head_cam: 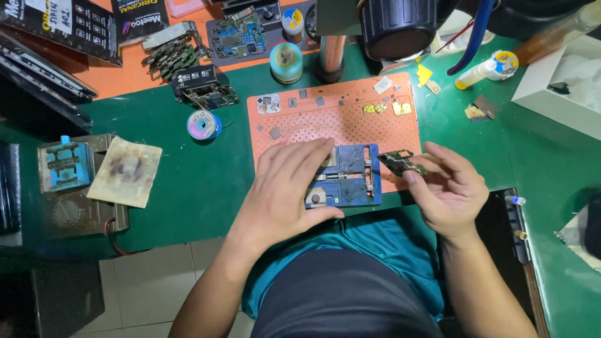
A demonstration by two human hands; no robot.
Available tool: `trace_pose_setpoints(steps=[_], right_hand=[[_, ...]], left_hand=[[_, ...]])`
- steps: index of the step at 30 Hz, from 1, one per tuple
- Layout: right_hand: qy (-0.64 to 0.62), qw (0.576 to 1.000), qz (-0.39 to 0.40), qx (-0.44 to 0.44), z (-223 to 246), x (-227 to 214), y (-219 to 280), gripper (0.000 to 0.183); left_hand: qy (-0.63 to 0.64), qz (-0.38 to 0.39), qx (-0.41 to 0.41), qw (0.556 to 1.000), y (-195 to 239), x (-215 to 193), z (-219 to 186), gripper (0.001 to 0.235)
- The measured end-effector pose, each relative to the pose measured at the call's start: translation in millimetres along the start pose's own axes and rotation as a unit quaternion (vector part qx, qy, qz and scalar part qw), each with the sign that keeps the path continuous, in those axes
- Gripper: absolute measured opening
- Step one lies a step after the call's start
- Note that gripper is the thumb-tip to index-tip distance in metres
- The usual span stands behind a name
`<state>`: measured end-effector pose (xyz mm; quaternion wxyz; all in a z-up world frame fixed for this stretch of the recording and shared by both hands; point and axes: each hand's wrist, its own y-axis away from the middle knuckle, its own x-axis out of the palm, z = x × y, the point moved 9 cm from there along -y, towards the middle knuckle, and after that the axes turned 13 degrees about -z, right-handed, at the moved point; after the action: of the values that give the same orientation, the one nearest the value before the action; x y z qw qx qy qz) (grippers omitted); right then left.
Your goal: The person uses a multimeter to test a small circuit board, then places it on a work mat. They use a soldering iron to work on the board's components, secure it in a blue vise, and apply a liquid from a bottle onto the board.
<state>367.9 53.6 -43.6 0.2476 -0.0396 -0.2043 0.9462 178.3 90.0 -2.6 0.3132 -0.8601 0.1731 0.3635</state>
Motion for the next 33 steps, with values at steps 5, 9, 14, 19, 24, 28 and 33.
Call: trace_pose_setpoints(steps=[5,9,14,19,24,28,33], right_hand=[[0.074,0.956,0.075,-0.275,49,23,8,0.006],[0.161,0.912,0.092,-0.365,40,17,25,0.014],[0.137,0.91,0.072,-0.384,45,18,26,0.014],[0.143,0.913,0.079,-0.375,47,21,24,0.014],[0.06,0.931,0.066,-0.354,53,30,17,0.01],[0.06,0.943,0.102,-0.312,62,46,11,0.01],[0.067,0.944,0.121,-0.299,62,51,10,0.014]], left_hand=[[-0.041,-0.053,-0.015,0.998,11,-10,-1,0.069],[-0.03,-0.076,-0.008,0.997,13,-9,-11,0.067],[0.022,-0.083,0.02,0.996,11,-3,-24,0.056],[0.032,-0.102,0.024,0.994,10,-5,-29,0.052],[0.069,-0.164,0.017,0.984,16,-3,-27,0.025],[0.019,-0.2,0.053,0.978,17,-7,-35,0.005],[-0.037,-0.225,0.086,0.97,17,-10,-39,0.013]])
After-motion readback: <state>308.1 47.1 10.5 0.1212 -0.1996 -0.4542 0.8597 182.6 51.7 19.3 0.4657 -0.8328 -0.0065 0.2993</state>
